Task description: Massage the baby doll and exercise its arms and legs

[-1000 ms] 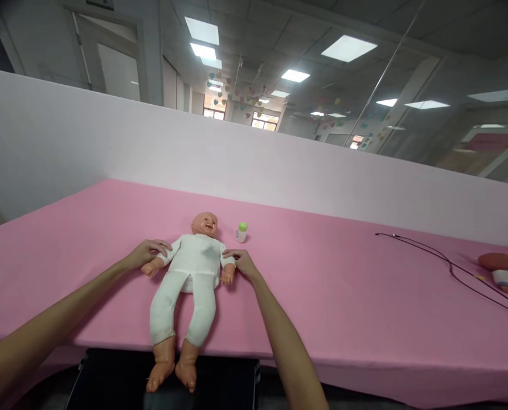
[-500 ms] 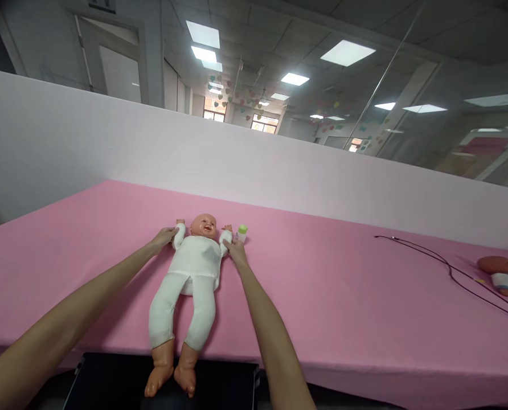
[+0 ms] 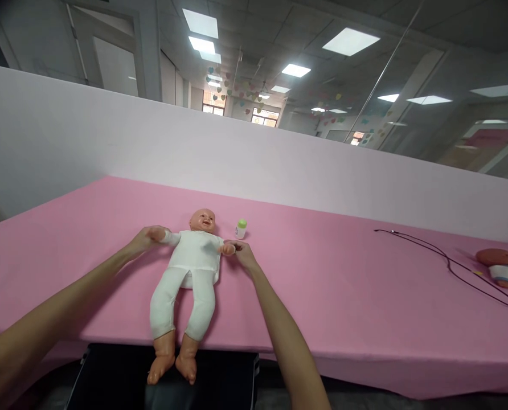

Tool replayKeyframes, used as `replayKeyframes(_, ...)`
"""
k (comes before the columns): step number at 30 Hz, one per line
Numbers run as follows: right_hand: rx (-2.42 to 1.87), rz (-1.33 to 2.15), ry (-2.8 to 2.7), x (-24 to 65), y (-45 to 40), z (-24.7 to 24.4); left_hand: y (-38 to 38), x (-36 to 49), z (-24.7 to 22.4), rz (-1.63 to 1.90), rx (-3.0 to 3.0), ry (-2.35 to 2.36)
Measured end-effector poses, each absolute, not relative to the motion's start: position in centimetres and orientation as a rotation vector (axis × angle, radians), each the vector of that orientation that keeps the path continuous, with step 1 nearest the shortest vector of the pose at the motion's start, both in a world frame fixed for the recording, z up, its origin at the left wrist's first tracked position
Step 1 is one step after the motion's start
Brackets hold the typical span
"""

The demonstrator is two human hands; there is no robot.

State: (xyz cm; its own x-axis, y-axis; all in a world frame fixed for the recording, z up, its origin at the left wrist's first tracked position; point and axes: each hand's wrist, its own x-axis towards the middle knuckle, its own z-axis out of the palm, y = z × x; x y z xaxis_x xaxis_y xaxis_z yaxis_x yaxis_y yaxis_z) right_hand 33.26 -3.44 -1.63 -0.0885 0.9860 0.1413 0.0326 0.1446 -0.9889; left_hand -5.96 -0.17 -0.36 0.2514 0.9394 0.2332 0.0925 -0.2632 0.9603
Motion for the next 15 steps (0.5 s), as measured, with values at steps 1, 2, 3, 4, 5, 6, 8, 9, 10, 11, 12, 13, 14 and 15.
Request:
replayKeyframes(1, -1.077, 1.125, -1.410, 33.3, -3.8, -1.9, -0.7, -6.4, -0.7, 1.120, 1.689, 0.939)
replayKeyframes(2, -1.065, 1.111, -1.447, 33.4, -4.1, -2.1, -1.1, -6.8, -1.1, 1.100, 1.792, 0.884)
replayKeyframes(3, -1.055, 1.105, -1.469, 33.4, -4.3, -2.4, -1.5, -7.0, -1.4, 1.080, 1.890, 0.836)
replayKeyframes(4, -1.051, 1.100, -1.474, 33.3, -4.4, -2.7, -1.9, -7.1, -1.8, 1.061, 1.972, 0.809)
replayKeyframes(5, -1.052, 1.091, -1.457, 33.2, -4.5, -2.9, -2.2, -7.1, -2.1, 1.051, 2.033, 0.805)
replayKeyframes(6, -1.053, 1.079, -1.428, 33.1, -4.4, -3.1, -2.4, -7.0, -2.3, 1.048, 2.067, 0.817)
replayKeyframes(8, -1.057, 1.035, -1.332, 32.8, -4.3, -3.3, -2.8, -6.6, -2.5, 1.080, 2.041, 0.872)
replayKeyframes(9, -1.057, 1.021, -1.273, 32.6, -4.2, -3.2, -2.9, -6.3, -2.6, 1.113, 1.979, 0.913)
replayKeyframes(10, -1.056, 1.016, -1.210, 32.4, -4.1, -3.1, -2.9, -6.1, -2.6, 1.157, 1.892, 0.960)
replayKeyframes(11, -1.056, 1.015, -1.146, 32.3, -4.1, -3.0, -2.9, -5.9, -2.6, 1.217, 1.795, 1.013)
replayKeyframes(12, -1.052, 1.015, -1.088, 32.2, -4.1, -2.8, -2.8, -5.8, -2.6, 1.289, 1.702, 1.075)
replayKeyframes(13, -1.044, 1.014, -1.045, 32.1, -4.2, -2.7, -2.8, -5.8, -2.7, 1.374, 1.618, 1.140)
replayKeyframes(14, -1.036, 1.011, -1.019, 32.1, -4.3, -2.5, -2.7, -5.9, -2.8, 1.466, 1.544, 1.204)
replayKeyframes(15, -1.033, 0.999, -0.994, 32.1, -4.4, -2.4, -2.7, -6.1, -2.9, 1.553, 1.477, 1.264)
